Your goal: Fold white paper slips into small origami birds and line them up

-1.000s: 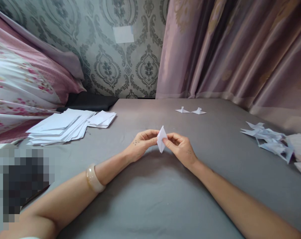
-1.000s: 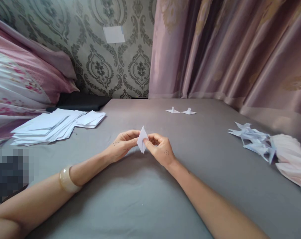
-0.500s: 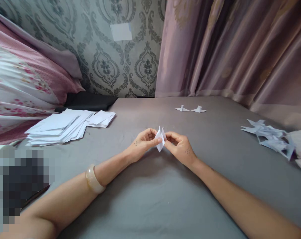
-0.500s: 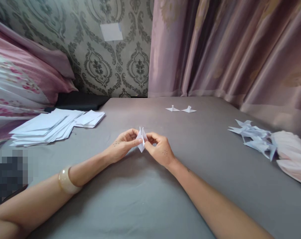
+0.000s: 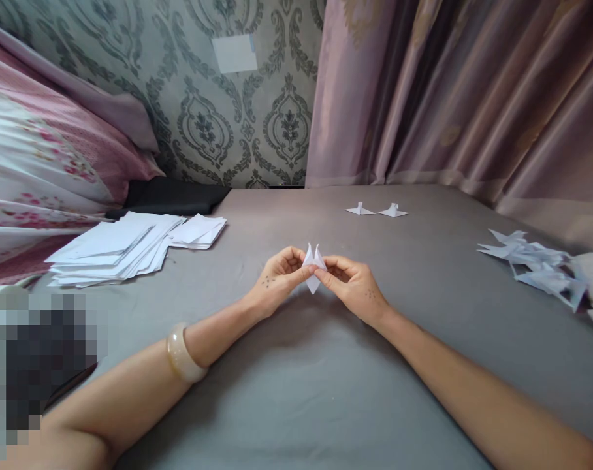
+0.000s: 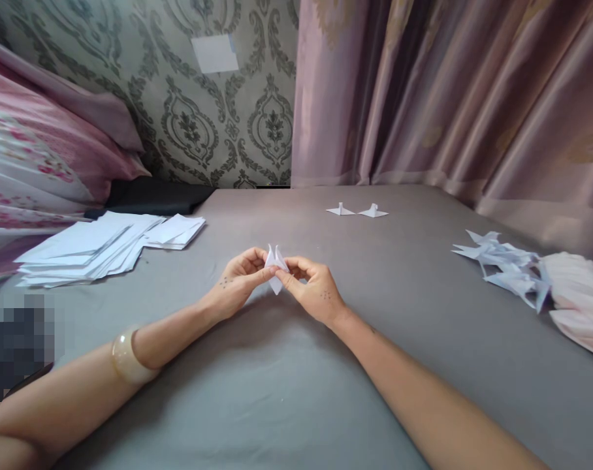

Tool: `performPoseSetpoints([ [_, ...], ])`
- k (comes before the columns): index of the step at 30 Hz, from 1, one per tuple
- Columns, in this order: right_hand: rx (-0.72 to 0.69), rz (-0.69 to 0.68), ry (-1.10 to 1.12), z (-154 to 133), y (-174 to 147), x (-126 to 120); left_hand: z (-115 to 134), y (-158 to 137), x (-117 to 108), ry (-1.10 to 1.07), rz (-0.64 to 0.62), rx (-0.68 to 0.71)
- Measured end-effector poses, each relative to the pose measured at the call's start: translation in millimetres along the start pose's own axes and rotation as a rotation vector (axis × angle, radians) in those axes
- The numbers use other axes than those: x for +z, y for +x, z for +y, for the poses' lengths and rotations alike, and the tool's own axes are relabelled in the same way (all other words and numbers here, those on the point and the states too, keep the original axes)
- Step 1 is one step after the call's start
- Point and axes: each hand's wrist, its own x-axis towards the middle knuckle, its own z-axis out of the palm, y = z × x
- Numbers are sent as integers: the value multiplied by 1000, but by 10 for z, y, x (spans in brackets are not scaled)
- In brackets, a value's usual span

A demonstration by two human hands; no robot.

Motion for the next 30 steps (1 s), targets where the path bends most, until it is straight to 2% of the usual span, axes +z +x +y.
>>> performPoseSetpoints([
  [5,86,-19,91,-33,17,-12,-11,20,-16,-32,19,7],
  [13,233,-17,262,22,59,-47,17,17,11,-83,37,-73],
  [16,229,4,236,42,59,-35,35,7,25,-44,59,-79],
  [20,156,23,176,5,45,-9,53,-4,42,12,115,-85],
  [23,102,38,124,-41,45,13,61,-16,56,28,99,-93],
  [30,95,102,114,-46,60,30,84,-28,82,47,84,-99],
])
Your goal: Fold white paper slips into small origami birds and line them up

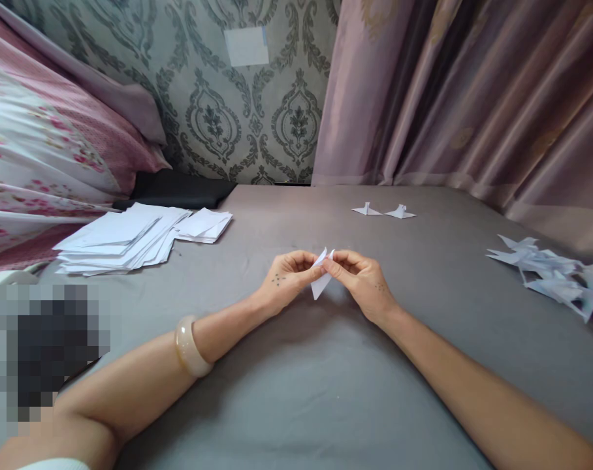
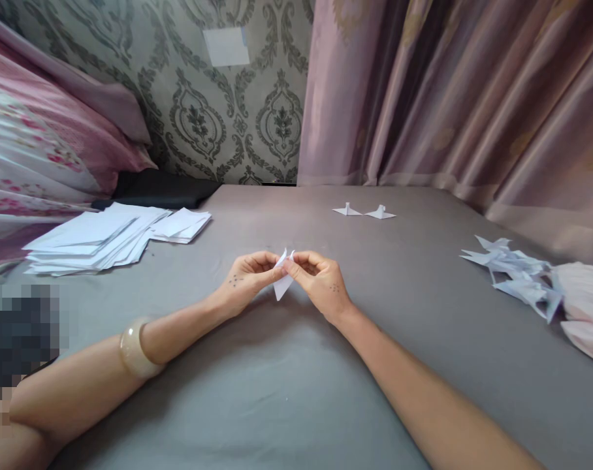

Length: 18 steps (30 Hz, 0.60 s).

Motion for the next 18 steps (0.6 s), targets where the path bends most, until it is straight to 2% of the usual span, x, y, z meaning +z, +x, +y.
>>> performPoseSetpoints([
  [11,-11,-7,36,5,19,-32,20,-7,-5,34,-21,-3],
  [18,-47,-112,-37,-59,-5,-57,9,-7,-17,50,-67,-4],
])
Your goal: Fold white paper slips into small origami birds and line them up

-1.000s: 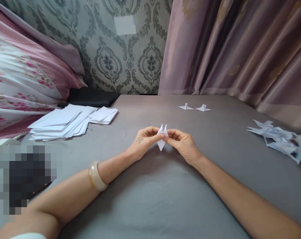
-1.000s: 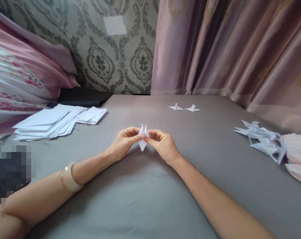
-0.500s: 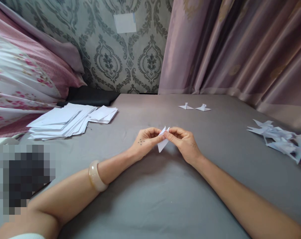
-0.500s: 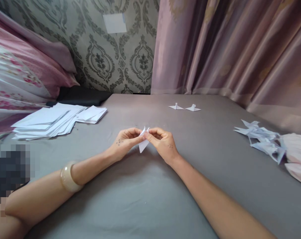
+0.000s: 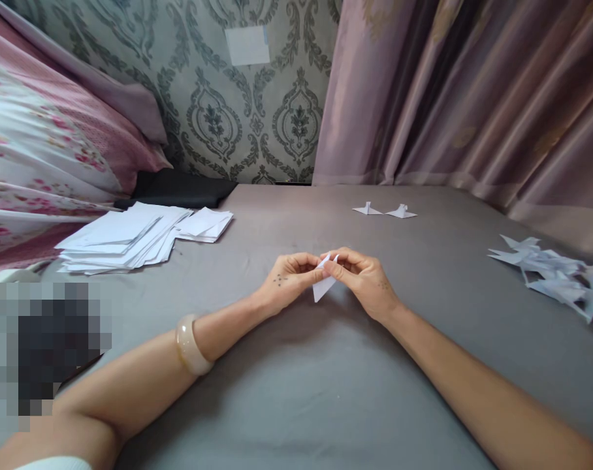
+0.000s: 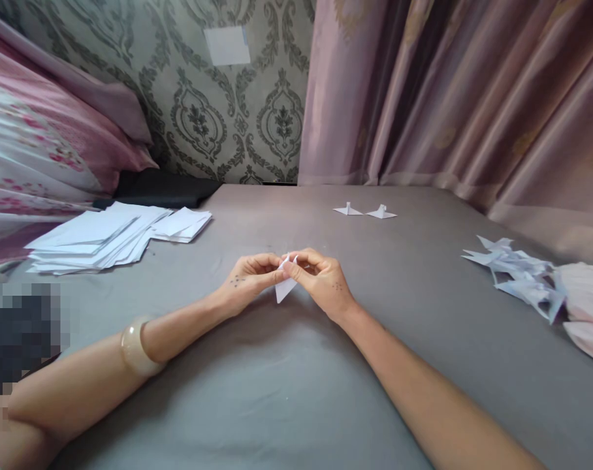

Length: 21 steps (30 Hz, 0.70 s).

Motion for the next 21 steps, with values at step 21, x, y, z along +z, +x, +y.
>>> performPoseSetpoints([
  [21,-24,138,28,24,15,68,-34,-16,7,108,43,66],
])
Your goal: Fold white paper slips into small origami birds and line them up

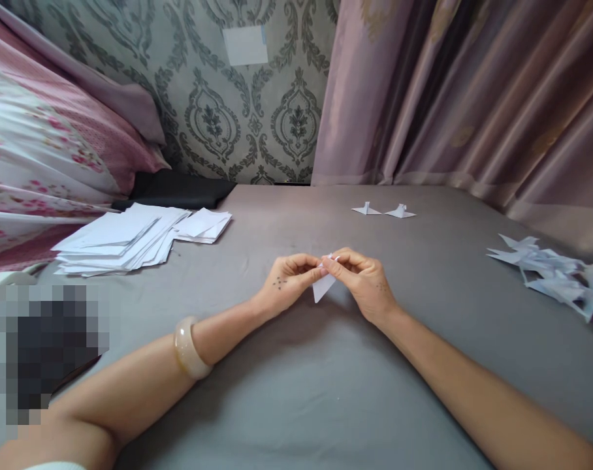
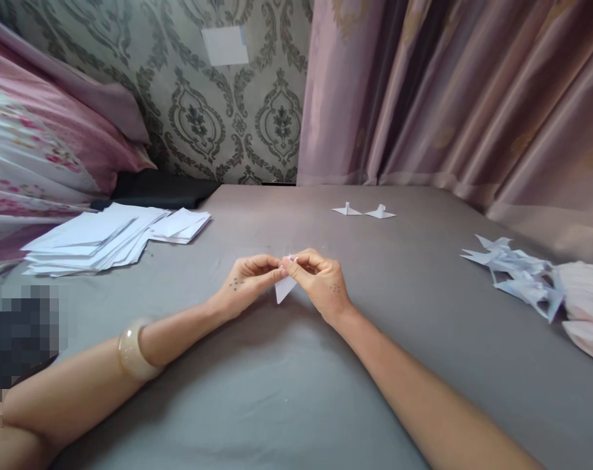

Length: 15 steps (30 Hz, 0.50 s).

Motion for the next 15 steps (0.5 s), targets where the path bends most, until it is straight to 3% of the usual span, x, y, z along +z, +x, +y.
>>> performPoseSetpoints([
  [8,18,26,-1,14,31,-29,30,2,-3,-67,-5,-120],
  [12,196,-22,69,37,44,-41,-17,44,-41,-162,73,-144],
  [15,287,-50,-2,48,30,-48,-68,86,-71,-214,154,-147],
])
